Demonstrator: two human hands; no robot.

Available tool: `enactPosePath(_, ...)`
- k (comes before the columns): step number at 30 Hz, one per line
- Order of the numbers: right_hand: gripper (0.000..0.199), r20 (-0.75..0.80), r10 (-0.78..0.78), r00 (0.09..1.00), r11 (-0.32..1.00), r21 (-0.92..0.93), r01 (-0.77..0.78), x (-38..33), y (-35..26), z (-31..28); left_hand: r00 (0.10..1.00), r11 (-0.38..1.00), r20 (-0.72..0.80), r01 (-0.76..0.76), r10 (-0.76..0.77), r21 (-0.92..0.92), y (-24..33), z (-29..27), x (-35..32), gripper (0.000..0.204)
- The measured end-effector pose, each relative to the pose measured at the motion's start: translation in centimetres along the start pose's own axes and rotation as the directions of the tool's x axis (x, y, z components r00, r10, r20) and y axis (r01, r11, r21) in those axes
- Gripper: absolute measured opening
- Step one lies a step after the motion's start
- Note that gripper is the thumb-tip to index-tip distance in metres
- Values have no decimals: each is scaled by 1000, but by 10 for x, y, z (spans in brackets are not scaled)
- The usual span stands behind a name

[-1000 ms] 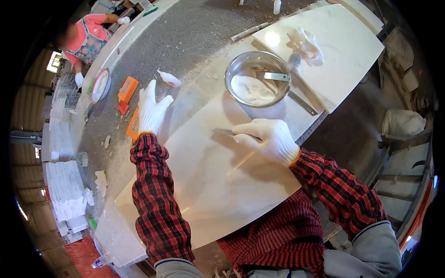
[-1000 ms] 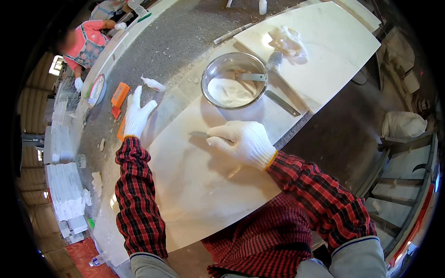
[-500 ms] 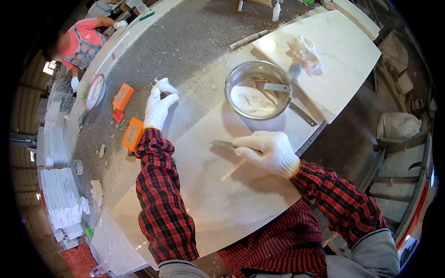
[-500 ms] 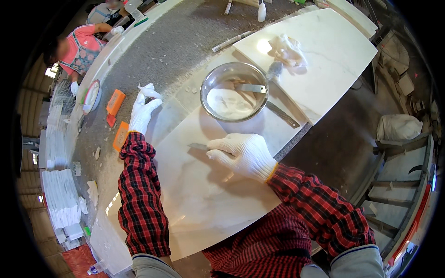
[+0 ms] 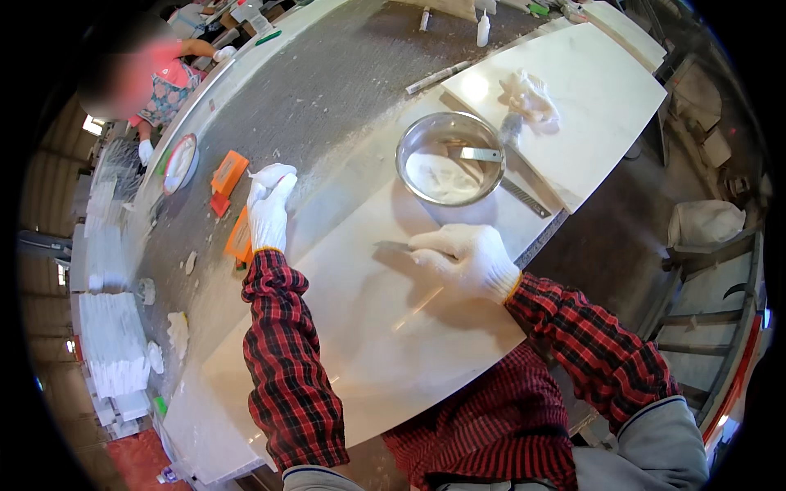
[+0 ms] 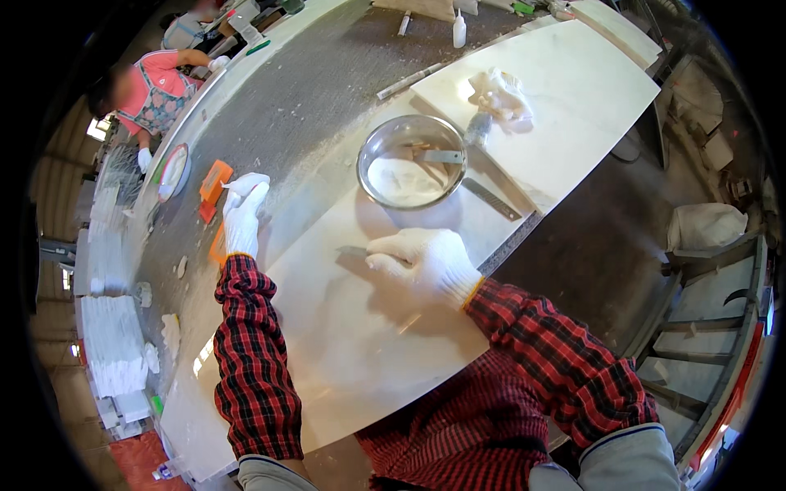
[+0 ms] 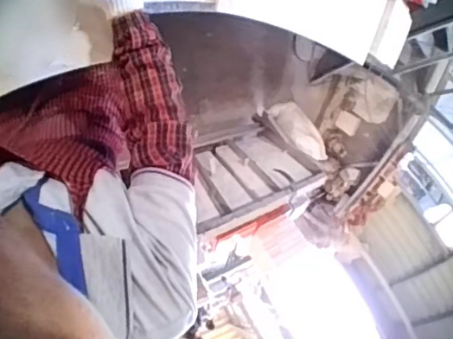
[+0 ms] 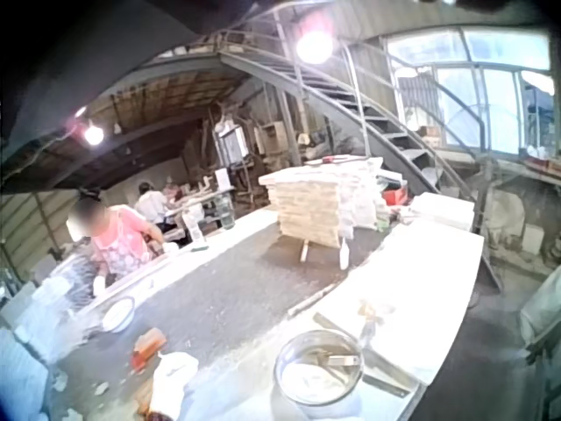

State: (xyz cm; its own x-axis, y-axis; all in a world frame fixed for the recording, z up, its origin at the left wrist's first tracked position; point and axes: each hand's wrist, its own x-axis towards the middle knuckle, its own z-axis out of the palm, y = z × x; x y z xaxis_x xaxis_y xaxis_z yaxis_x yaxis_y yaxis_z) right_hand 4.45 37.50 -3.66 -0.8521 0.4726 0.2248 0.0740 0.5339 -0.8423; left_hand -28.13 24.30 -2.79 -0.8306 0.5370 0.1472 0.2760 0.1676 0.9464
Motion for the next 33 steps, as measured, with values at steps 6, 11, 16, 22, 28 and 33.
enactPosePath(6, 26, -23, 6, 1000, 1000, 14, -6, 0, 10, 5, 1000, 1000, 24, 12, -12, 14, 34, -43, -72, 20)
enactPosePath(11, 31, -2, 78, 997, 995, 68, -78, 0, 7, 6, 973, 973, 24, 230, -230, 11, 54, -79, -157, 26)
enactPosePath(16, 33, 18, 69, 997, 994, 84, -70, -3, 3, 3, 939, 931, 15, 337, -342, 137, 84, -83, -247, 33)
enactPosePath(22, 36, -12, 78, 997, 992, 99, -76, -3, 6, 3, 910, 908, -54, 415, -412, 56, 95, -63, -316, 36)
enactPosePath(28, 33, -127, 14, 992, 996, 92, -2, 0, 20, 11, 885, 883, -27, 465, -465, 59, 100, -34, -340, 36)
enactPosePath(33, 31, -160, -25, 987, 994, 101, 41, -1, 20, 14, 884, 874, 4, 461, -467, 152, 109, -16, -337, 32)
